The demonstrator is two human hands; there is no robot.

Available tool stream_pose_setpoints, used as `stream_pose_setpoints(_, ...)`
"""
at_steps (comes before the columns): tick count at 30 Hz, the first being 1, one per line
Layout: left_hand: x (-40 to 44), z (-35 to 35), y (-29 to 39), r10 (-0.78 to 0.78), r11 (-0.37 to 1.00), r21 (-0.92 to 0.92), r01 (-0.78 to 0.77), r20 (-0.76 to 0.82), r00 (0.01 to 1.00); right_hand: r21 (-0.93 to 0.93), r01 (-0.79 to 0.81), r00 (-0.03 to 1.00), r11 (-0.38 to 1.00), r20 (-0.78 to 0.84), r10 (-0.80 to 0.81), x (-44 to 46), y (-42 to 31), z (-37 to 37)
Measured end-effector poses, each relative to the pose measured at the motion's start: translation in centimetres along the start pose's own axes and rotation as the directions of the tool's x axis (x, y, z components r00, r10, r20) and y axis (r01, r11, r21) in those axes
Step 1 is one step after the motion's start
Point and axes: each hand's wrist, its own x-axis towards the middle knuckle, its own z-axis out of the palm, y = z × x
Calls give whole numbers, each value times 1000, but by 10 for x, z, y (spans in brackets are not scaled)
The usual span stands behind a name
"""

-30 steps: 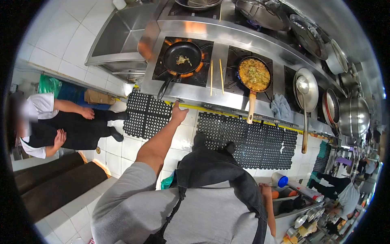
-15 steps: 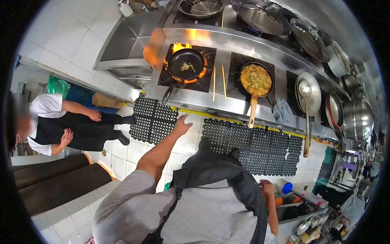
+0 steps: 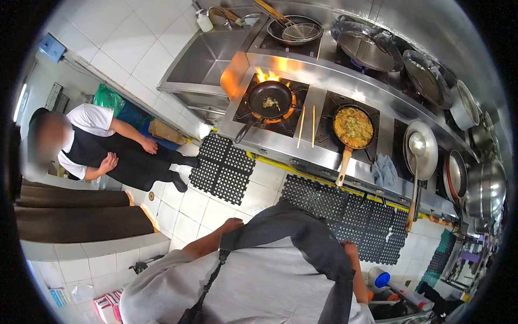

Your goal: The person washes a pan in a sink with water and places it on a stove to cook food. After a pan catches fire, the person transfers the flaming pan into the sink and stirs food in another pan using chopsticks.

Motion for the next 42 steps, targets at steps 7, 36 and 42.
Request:
stream_pose_setpoints(7,-13,1,24,-216,919,-360,159,-124,968,294,154,988,943,-74,-138,27,-35,-81)
stream_pose_setpoints(36,-43,-24,126,-551,706,-572,419,-72,831,32,358,929,933,-111,-353,60,-14,-12)
stream_pose_setpoints(42,-7,-38,161,-510,621,-708,335,-40,860,753,-336,933,565,185,309,-12,-126,-194)
